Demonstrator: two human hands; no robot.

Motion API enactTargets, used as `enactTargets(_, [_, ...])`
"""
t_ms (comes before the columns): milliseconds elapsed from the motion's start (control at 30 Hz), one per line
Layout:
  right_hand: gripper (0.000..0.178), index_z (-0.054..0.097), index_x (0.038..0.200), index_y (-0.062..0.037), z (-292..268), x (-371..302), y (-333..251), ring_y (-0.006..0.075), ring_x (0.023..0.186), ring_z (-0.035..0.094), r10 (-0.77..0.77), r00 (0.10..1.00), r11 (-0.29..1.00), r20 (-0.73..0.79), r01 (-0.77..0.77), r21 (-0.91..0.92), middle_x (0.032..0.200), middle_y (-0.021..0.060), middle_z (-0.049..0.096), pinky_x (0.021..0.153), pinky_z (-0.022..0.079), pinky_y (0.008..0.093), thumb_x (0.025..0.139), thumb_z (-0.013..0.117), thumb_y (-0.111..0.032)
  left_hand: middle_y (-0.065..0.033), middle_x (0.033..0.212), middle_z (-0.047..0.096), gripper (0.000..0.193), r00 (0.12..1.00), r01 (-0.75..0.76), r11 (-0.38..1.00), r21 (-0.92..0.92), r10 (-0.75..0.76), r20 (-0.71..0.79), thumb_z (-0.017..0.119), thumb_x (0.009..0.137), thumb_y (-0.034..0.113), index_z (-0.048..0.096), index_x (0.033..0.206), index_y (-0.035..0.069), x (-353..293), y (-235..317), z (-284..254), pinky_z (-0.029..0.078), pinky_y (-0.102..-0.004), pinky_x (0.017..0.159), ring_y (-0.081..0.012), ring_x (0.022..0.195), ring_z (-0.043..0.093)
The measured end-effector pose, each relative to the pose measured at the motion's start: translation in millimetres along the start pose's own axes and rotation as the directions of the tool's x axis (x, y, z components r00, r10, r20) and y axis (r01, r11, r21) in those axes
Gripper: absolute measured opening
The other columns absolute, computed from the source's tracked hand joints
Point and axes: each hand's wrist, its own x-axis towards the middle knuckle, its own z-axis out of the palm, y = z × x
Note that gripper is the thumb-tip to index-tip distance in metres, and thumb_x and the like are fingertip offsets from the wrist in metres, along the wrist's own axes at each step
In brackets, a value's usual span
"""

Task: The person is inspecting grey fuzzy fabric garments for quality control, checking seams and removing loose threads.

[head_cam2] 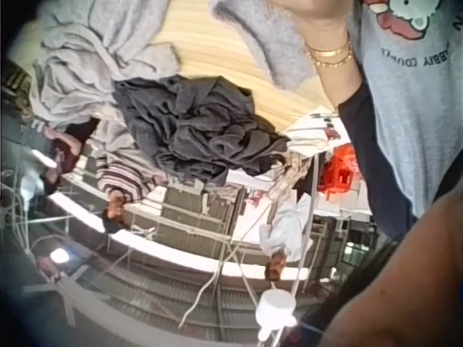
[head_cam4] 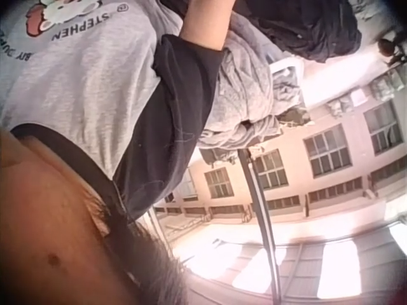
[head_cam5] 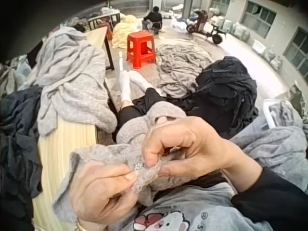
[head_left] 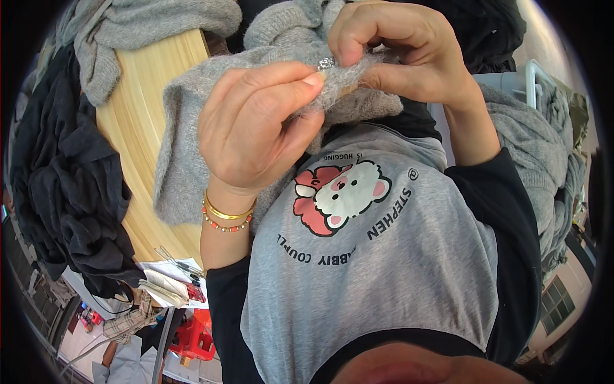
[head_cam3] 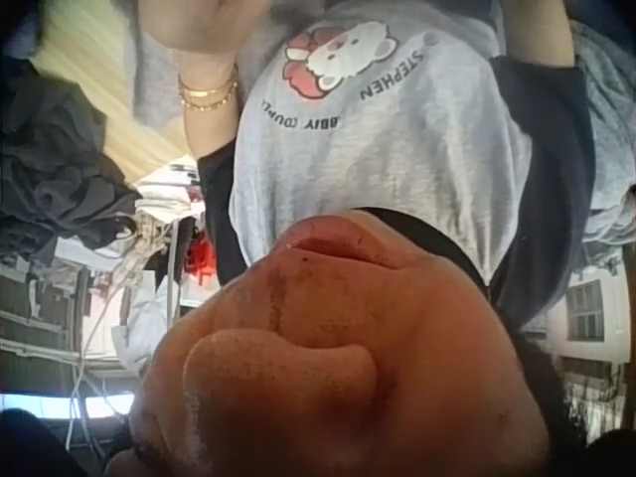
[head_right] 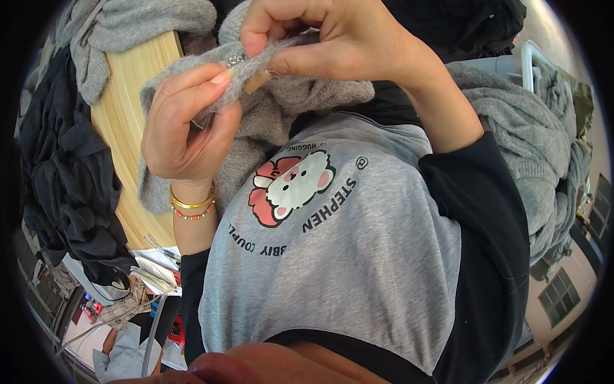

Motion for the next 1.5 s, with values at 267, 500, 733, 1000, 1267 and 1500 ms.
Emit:
enactTargets(267, [0.017,0.063,0.090,0.0009,21,14,-43,0.0095,0.074,0.058,0.468,0.849,0.877,-0.247,-0.481,0.008,0.083,0.0051,0.063,0.066,0.045,0.0196,0.073,0.069,-0.001,-0.0077,0.082,0.068,0.033,0.998,0.008,1.000,-0.019,-0.009,-0.059,0.074,0.058,-0.003,0.064,0.088,0.005,-4,-1,7,0.048,-0.0263,0.054,-0.0192,0.064,0.062])
enactTargets(500, [0.020,0.064,0.091,-0.0007,17,14,-27,0.0201,0.077,0.060,-0.154,0.975,0.936,-0.160,0.092,-0.341,0.087,0.0087,0.062,0.069,0.047,0.0293,0.072,0.070,-0.002,-0.0032,0.085,0.068,0.029,0.997,-0.074,0.994,0.077,0.076,-0.019,0.075,0.061,0.001,0.065,0.088,0.008,-3,-7,8,0.046,-0.0256,0.058,-0.0154,0.066,0.061])
enactTargets(733, [0.031,0.066,0.100,-0.0030,10,7,-8,0.0264,0.072,0.058,-0.293,0.954,0.674,0.067,0.256,-0.693,0.082,0.0094,0.057,0.063,0.047,0.0311,0.069,0.065,0.001,0.0022,0.084,0.067,0.022,0.974,-0.225,0.952,0.207,0.223,0.033,0.072,0.068,0.006,0.068,0.089,0.011,-1,-15,7,0.041,-0.0234,0.060,-0.0105,0.062,0.056])
enactTargets(1000, [0.033,0.065,0.099,-0.0032,19,5,-28,0.0276,0.074,0.059,0.455,0.874,0.808,-0.170,-0.486,-0.334,0.082,0.0099,0.055,0.064,0.048,0.0326,0.066,0.064,0.002,0.0012,0.083,0.065,0.021,0.969,-0.247,0.944,0.219,0.233,0.088,0.066,0.070,0.010,0.069,0.091,0.010,-10,-4,12,0.044,-0.0252,0.063,-0.0110,0.062,0.056])
enactTargets(1267, [0.031,0.067,0.095,-0.0026,12,23,-29,0.0276,0.072,0.060,0.295,0.938,0.792,-0.182,-0.347,-0.502,0.081,0.0098,0.058,0.063,0.048,0.0324,0.064,0.066,0.002,-0.0022,0.086,0.065,0.030,0.995,-0.100,0.993,0.063,0.100,-0.002,0.070,0.066,-0.002,0.069,0.094,0.007,-4,-11,16,0.046,-0.0255,0.060,-0.0147,0.066,0.058])
enactTargets(1500, [0.026,0.064,0.088,0.0031,17,19,-38,0.0167,0.071,0.061,0.132,0.968,0.787,-0.214,-0.233,-0.571,0.082,0.0118,0.063,0.060,0.048,0.0242,0.063,0.070,0.002,-0.0061,0.087,0.061,0.045,0.986,0.163,0.986,-0.040,-0.161,0.050,0.067,0.066,-0.009,0.069,0.108,0.007,1,-2,9,0.048,-0.0249,0.058,-0.0167,0.068,0.057])
